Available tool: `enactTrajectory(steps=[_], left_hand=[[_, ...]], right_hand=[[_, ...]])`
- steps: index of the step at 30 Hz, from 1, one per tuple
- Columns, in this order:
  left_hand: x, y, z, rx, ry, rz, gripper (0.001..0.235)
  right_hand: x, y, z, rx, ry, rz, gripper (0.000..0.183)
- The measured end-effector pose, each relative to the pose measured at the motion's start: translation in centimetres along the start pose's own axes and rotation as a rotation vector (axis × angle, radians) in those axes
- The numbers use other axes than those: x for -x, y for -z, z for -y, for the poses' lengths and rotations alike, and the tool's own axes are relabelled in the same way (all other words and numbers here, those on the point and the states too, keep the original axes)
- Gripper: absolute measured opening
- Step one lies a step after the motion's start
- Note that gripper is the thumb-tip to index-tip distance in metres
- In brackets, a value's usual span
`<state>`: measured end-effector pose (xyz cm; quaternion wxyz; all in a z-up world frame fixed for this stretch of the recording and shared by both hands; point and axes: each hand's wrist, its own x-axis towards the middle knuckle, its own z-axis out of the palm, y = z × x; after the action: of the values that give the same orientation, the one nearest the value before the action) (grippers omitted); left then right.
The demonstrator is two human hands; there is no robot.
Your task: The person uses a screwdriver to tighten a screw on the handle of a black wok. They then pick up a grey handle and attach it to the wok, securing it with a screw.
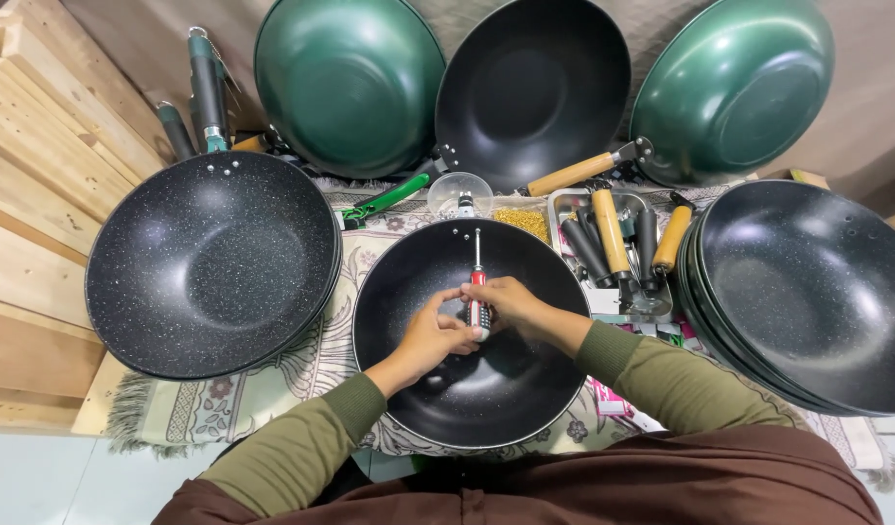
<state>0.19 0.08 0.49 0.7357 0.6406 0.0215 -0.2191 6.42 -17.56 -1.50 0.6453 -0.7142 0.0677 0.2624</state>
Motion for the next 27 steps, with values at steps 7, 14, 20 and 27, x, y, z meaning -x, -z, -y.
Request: enactTrajectory(steps=[7,14,20,27], left_hand=[[-0.3,0.1,1.1,0.121,0.012,0.086,0.076],[-0.5,0.3,0.8,0.021,-0.042,0.01,0.079],[-0.2,-0.2,1.3,0.14,0.021,0.137,0.084],[0.2,-0.2,0.1,-0.039,-0.034,0.033,0.083]], right_hand=[[-0.4,0.4,-0.5,-0.018,-0.01,0.021,0.051],[0.8,-0.1,0.5,-0.011,0.033,-0.009,0.047],[-0.6,0.3,-0.8,-0.116,0.032,-0.039,0.038],[2.3,-0.9,2.3,-0.07,0.063,-0.03,0.047]])
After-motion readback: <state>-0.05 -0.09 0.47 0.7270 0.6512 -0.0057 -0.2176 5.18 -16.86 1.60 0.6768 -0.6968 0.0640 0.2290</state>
